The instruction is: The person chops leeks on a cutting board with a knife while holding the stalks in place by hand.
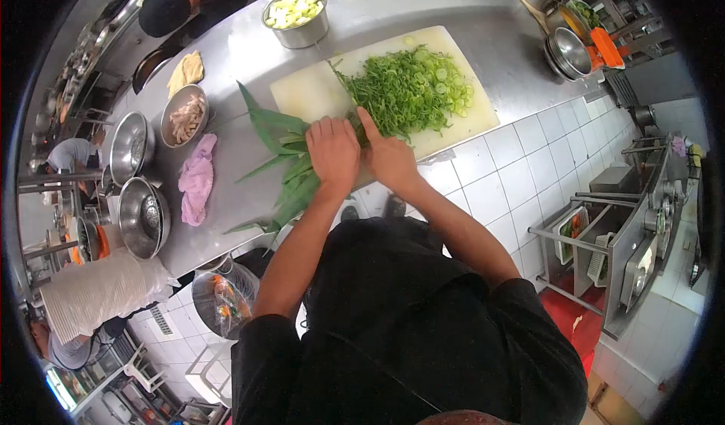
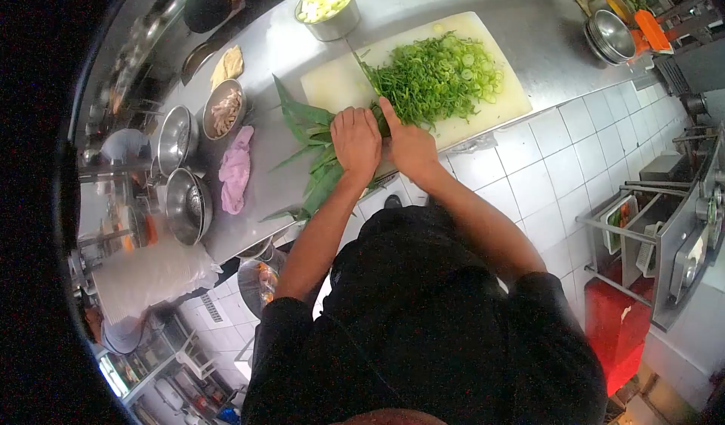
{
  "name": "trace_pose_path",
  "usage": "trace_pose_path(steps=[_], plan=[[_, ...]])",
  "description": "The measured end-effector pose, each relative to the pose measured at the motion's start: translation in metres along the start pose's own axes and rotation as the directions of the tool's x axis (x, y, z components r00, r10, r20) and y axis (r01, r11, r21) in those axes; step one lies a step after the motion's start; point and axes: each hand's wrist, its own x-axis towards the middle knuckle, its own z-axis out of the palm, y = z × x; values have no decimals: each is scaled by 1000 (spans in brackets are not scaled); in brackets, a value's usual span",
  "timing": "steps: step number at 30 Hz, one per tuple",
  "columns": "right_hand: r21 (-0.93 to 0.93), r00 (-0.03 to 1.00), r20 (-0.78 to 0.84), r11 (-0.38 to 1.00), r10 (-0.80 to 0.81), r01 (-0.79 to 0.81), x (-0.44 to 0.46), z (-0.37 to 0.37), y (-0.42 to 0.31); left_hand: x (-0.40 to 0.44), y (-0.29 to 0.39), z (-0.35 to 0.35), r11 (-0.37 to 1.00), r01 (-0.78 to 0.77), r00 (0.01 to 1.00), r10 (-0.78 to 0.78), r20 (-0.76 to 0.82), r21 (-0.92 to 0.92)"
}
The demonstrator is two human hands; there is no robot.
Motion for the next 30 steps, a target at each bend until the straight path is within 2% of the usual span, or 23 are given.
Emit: trace_pose_path(steps=[4, 10, 16, 19, 24, 30], plan=[[58, 997, -15, 995, -74, 75, -6, -15, 24, 2, -5, 4, 999, -37, 999, 37, 11, 17], [126, 999, 29, 991, -42, 38, -41, -37, 28, 2, -10, 11, 995, -100, 993, 102, -56, 28], [61, 993, 43, 993, -106, 104, -53, -28, 42, 1, -8, 7, 995, -91, 996, 91, -2, 33], [67, 992, 0, 990, -123, 123, -51, -24, 49, 2, -8, 8, 995, -94, 995, 93, 21, 43], [48, 1000, -2, 999, 7, -7, -45, -32, 54, 4, -7, 7, 990, -131, 990, 128, 59, 48], [39, 999, -23, 999, 24, -23, -40, -34, 59, 17, -9, 17, 966, -257, 966, 256, 39, 25]])
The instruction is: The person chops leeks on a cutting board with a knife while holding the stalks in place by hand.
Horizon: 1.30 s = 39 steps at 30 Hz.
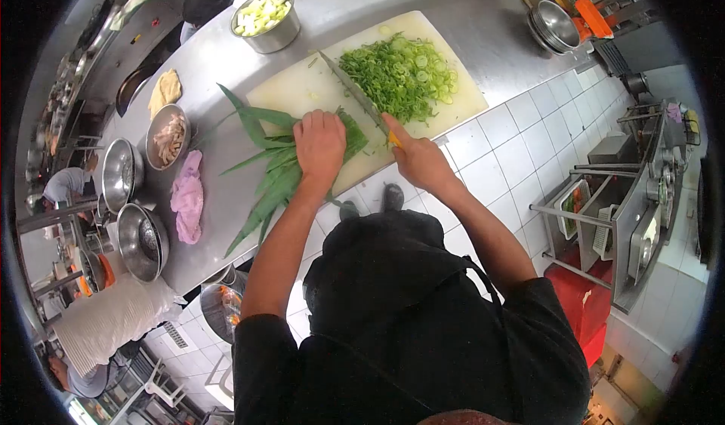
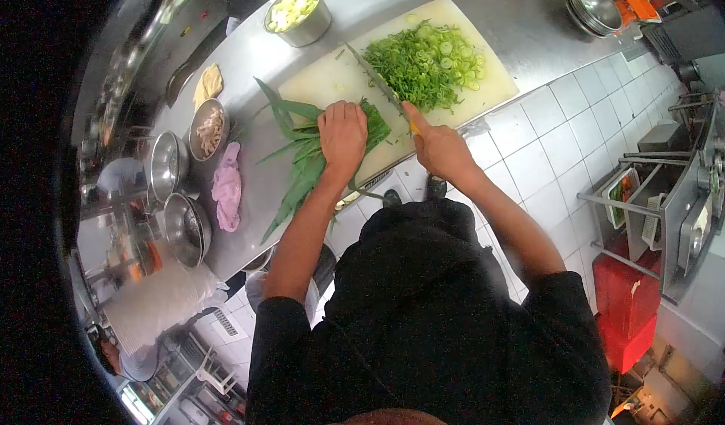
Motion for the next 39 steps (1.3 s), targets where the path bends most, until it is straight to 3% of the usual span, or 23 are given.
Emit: trace_pose_path(steps=[4, 7, 11, 16, 19, 22, 26, 29, 30, 33, 37, 39], plan=[[2, 999, 6, 999, -44, 44, 3, -4, -5, 16, -4, 9, 998, -66, 998, 66, 17, -7], [70, 993, 111, 996, 45, -53, 3, -21, -28, 15, -5, 12, 996, -68, 998, 68, -13, -52], [-6, 991, 119, 999, 55, -54, 2, -36, -48, 16, -5, 11, 985, -18, 998, 7, -61, -173], [-7, 977, 199, 997, 75, -75, -19, -66, -77, 16, -4, 7, 981, -17, 1000, 14, -18, -193], [-53, 988, 149, 998, 48, -40, -35, -59, -74, 15, -4, 7, 979, -13, 1000, 9, -19, -202], [-71, 954, 242, 984, 179, -166, -45, -54, -80, 15, -5, 10, 980, -19, 1000, 16, -18, -197], [-76, 996, 85, 997, 15, -9, -28, 11, -32, 15, -5, 10, 982, -19, 1000, 17, -11, -188], [80, 974, 200, 989, 108, -126, 1, -3, -46, 13, -7, 13, 979, -30, 999, 27, -16, -199], [48, 996, 77, 998, 33, -37, 11, 14, -27, 10, -5, 13, 981, -31, 999, 29, -16, -194], [-66, 995, 47, 994, -85, 88, 28, -3, -24, 13, -6, 12, 983, -26, 999, 20, -37, -183], [10, 932, 319, 983, 171, -184, -2, -87, -98, 14, -6, 6, 978, -21, 1000, 19, -11, -207], [-37, 919, 347, 982, 189, -187, -17, -93, -101, 14, -5, 8, 977, -16, 1000, 16, -1, -214]])
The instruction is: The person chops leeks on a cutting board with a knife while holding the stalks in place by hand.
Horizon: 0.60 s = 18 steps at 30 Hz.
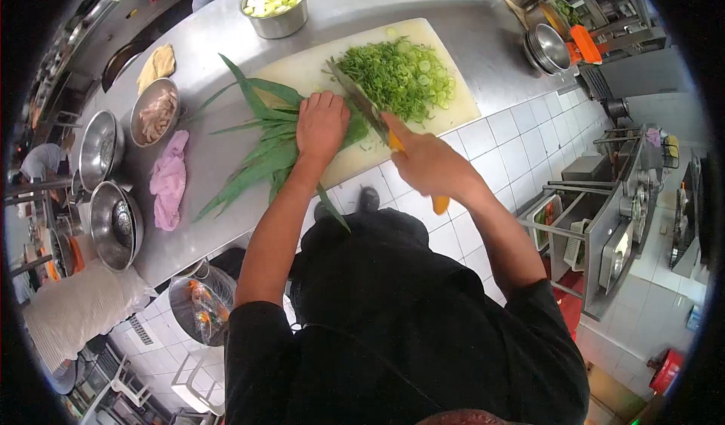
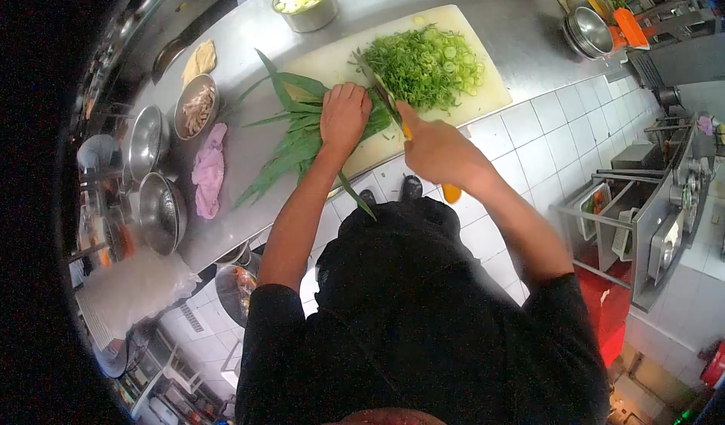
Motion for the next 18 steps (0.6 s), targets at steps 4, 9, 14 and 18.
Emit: trace_pose_path(steps=[4, 9, 14, 18], plan=[[-122, 984, -126, 987, -123, 108, -6, 42, 33, 0, -2, 2, 1000, -5, 1000, 5, -9, -14], [-141, 933, -290, 973, -215, 180, 49, 106, 76, 0, 1, 2, 1000, -5, 1000, 5, -13, -1], [0, 956, -234, 983, -177, 182, 77, 55, 40, 0, -1, 3, 1000, 0, 999, -1, -45, -21], [25, 990, -99, 994, -101, 104, 41, 14, 12, 1, -1, 0, 1000, -1, 1000, 0, -18, -30]])
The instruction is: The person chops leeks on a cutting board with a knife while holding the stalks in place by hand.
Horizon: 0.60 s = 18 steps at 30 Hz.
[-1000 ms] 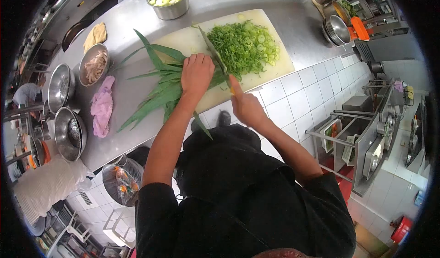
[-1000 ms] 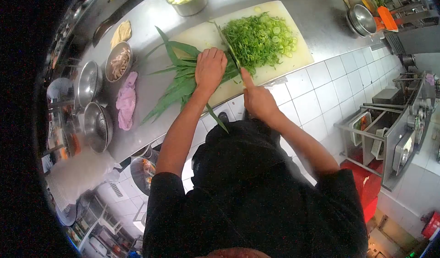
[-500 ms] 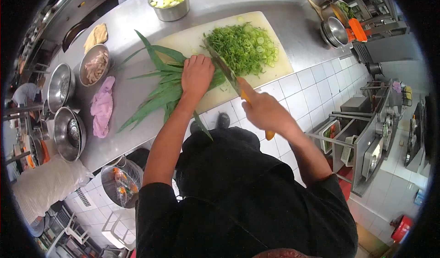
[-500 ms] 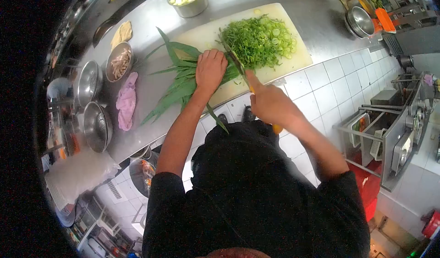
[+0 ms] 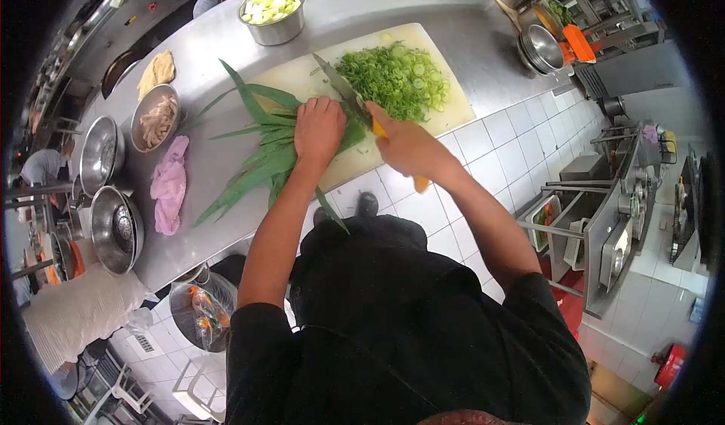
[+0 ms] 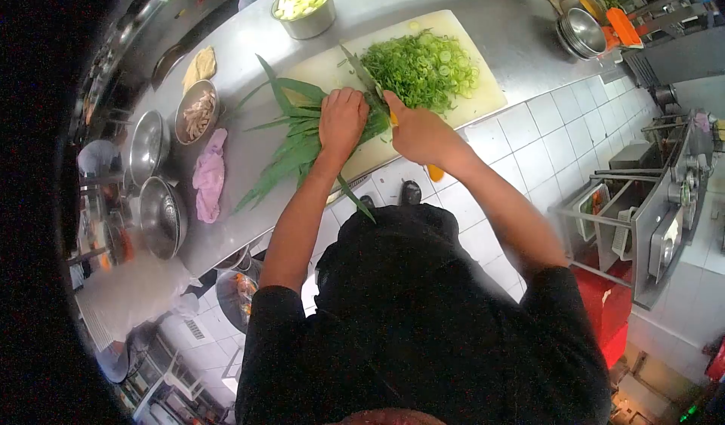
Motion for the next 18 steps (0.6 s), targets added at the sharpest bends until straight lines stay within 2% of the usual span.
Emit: trace_pose_path(steps=[1, 4, 5, 8, 9, 13, 16, 18], plan=[[14, 998, 48, 999, 40, -40, -14, -7, -9, -1, 0, -1, 1000, 0, 1000, 0, 0, -2], [-118, 992, 89, 989, 95, -84, -46, -13, -17, 0, 0, 0, 1000, 1, 1000, -1, -3, 8], [-171, 1000, 23, 985, -2, 6, -47, 2, 2, -1, 0, 1, 1000, 3, 1000, -3, 2, 11], [-145, 998, 16, 988, 56, -53, -53, 29, 6, -1, -1, 2, 1000, -6, 1000, 6, -15, -4], [-240, 990, -113, 970, -79, 50, -41, 60, 37, -1, 0, 1, 1000, -1, 1000, 1, -13, 3], [-149, 956, -236, 979, -175, 142, 14, 91, 56, 0, 1, -2, 1000, 7, 1000, -7, -3, -9], [-12, 989, -122, 996, -85, 85, 37, 61, 42, -3, 1, 1, 1000, -2, 1000, 2, 3, 7], [3, 994, -82, 997, -75, 76, 22, 37, 22, -1, 0, 0, 1000, -4, 1000, 4, -6, 14]])
